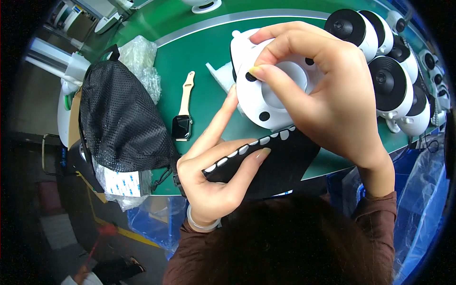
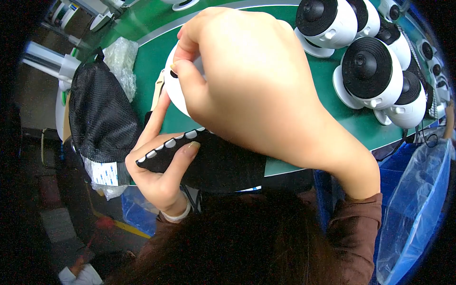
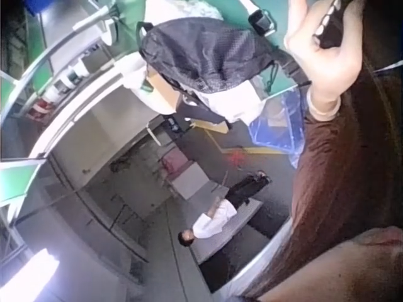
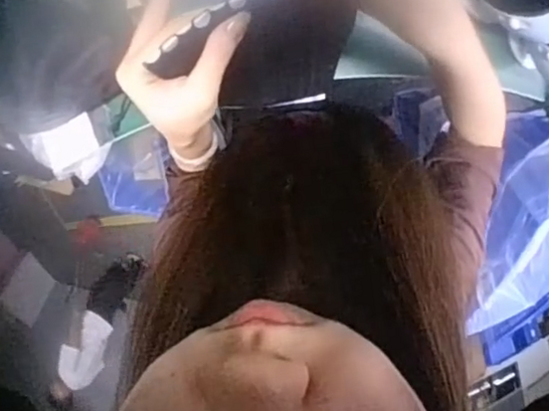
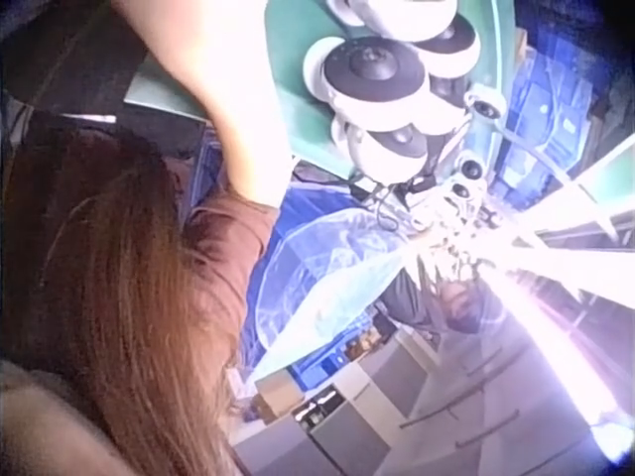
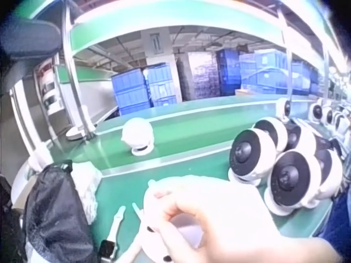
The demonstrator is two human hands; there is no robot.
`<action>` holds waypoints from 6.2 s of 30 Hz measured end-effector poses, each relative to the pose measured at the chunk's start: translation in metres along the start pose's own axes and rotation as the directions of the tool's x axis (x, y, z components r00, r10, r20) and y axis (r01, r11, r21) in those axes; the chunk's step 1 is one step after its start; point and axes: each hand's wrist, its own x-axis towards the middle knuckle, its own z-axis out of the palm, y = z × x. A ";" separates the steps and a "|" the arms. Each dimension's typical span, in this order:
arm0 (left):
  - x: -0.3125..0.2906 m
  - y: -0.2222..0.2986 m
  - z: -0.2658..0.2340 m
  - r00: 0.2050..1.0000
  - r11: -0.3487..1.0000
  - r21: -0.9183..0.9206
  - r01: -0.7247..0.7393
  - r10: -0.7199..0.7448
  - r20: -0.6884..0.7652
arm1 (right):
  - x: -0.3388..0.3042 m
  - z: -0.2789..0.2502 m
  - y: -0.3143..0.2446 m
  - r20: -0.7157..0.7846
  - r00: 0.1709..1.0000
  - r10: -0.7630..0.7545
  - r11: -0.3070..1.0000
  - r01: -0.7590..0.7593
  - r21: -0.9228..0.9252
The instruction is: Applying adhesive foot pads to the base of security cameras on an assembly line.
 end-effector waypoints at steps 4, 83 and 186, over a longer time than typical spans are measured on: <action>-0.003 0.007 -0.005 0.998 0.998 0.031 0.055 -0.055 0.009 | 0.004 -0.001 -0.011 -0.033 0.990 -0.135 0.985 0.138 0.100; -0.030 -0.012 -0.003 0.935 0.917 -0.193 0.350 -0.332 0.122 | 0.010 0.002 0.036 0.008 0.992 -0.123 0.992 0.123 -0.041; -0.042 -0.007 0.015 0.927 0.968 -0.168 0.187 -0.231 -0.296 | -0.097 -0.029 0.021 -0.104 0.991 -0.080 0.996 0.074 -0.056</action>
